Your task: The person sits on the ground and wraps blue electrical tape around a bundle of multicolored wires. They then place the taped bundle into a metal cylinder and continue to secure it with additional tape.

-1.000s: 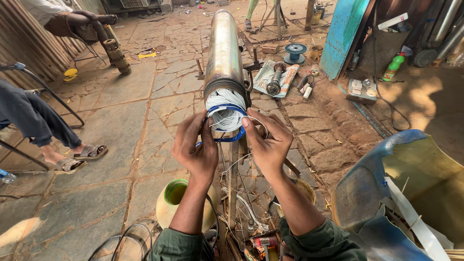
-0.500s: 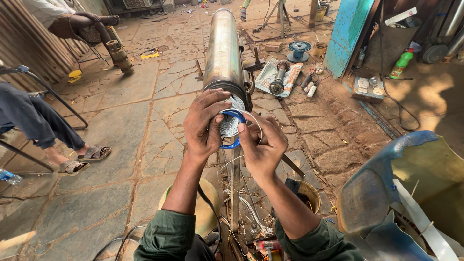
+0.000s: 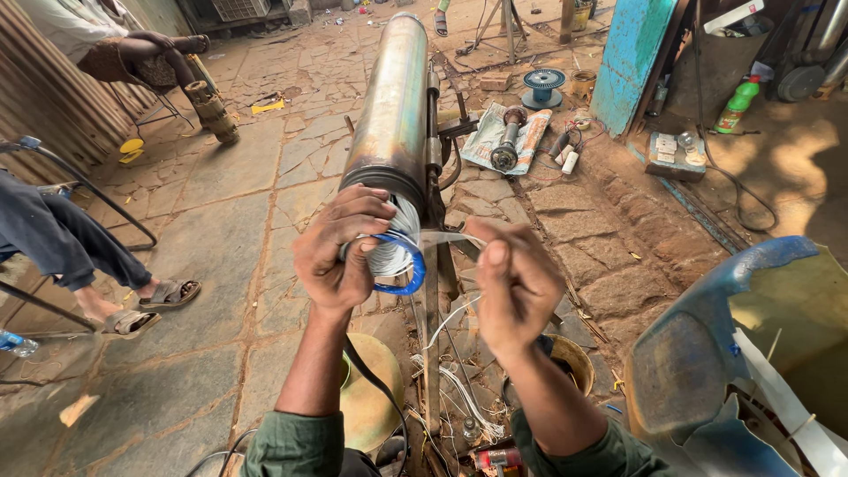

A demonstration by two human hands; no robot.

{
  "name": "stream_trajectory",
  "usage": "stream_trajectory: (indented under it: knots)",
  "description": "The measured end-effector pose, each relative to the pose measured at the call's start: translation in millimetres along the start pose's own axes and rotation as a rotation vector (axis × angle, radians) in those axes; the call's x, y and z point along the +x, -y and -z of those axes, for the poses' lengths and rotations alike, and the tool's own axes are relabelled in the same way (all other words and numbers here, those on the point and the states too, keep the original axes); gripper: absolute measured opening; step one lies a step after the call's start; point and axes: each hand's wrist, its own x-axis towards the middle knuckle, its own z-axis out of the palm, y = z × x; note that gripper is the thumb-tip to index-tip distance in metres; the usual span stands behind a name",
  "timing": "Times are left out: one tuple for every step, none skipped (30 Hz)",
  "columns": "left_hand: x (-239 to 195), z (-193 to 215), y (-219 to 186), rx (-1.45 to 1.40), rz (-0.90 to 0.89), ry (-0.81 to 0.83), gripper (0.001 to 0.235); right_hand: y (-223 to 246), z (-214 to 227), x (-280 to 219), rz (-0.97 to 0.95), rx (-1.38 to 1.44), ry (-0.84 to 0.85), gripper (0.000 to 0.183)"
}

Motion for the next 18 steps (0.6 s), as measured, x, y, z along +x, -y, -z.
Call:
stream_trajectory:
  knots:
    - [-1, 4, 0, 0.012, 0.011, 0.007, 0.020, -1, 8, 9, 0.077, -0.156, 0.010, 0.018]
    - [-2, 7, 0, 0.023, 0.022, 0.014, 0.020, -2, 12, 16, 0.155, -0.312, 0.021, 0.017]
    - [-3, 11, -1, 0.035, 0.030, 0.022, 0.021, -3, 15, 22, 0.127, -0.298, 0.029, 0.015]
    - [-3, 14, -2, 0.050, 0.039, 0.028, 0.021, -2, 17, 28, 0.099, -0.284, 0.037, 0.014]
    - [-3, 16, -2, 0.064, 0.044, 0.034, 0.021, -1, 17, 34, 0.076, -0.269, 0.044, 0.014]
    - [-3, 18, -2, 0.078, 0.048, 0.040, 0.021, 0, 15, 38, 0.087, -0.308, 0.050, 0.014]
    - [-2, 20, -3, 0.075, 0.056, 0.043, 0.021, 2, 11, 40, 0.098, -0.347, 0.055, 0.014]
    - [-1, 21, -4, 0.071, 0.063, 0.046, 0.021, 5, 7, 42, 0.109, -0.385, 0.060, 0.014]
    - [-1, 22, -4, 0.067, 0.072, 0.048, 0.021, 9, 4, 43, 0.134, -0.419, 0.054, 0.014]
    - [-1, 22, -4, 0.066, 0.072, 0.049, 0.020, 12, 0, 43, 0.159, -0.453, 0.047, 0.014]
    - [-1, 22, -4, 0.064, 0.070, 0.050, 0.020, 15, -4, 43, 0.185, -0.487, 0.039, 0.014]
    - [0, 23, -4, 0.063, 0.068, 0.051, 0.019, 18, -7, 44, 0.215, -0.477, 0.054, 0.014]
    - [0, 23, -4, 0.062, 0.067, 0.054, 0.019, 21, -9, 44, 0.240, -0.468, 0.068, 0.013]
    - [-1, 23, -4, 0.061, 0.067, 0.057, 0.019, 24, -9, 44, 0.265, -0.460, 0.082, 0.013]
    - [-2, 22, -4, 0.061, 0.068, 0.058, 0.019, 26, -9, 44, 0.273, -0.461, 0.086, 0.014]
    - [-3, 22, -4, 0.064, 0.069, 0.060, 0.019, 28, -9, 45, 0.280, -0.462, 0.091, 0.015]
    - [-3, 23, -3, 0.068, 0.067, 0.062, 0.018, 29, -9, 47, 0.292, -0.461, 0.095, 0.016]
    - [-3, 24, -1, 0.073, 0.065, 0.063, 0.018, 29, -9, 49, 0.302, -0.473, 0.123, 0.015]
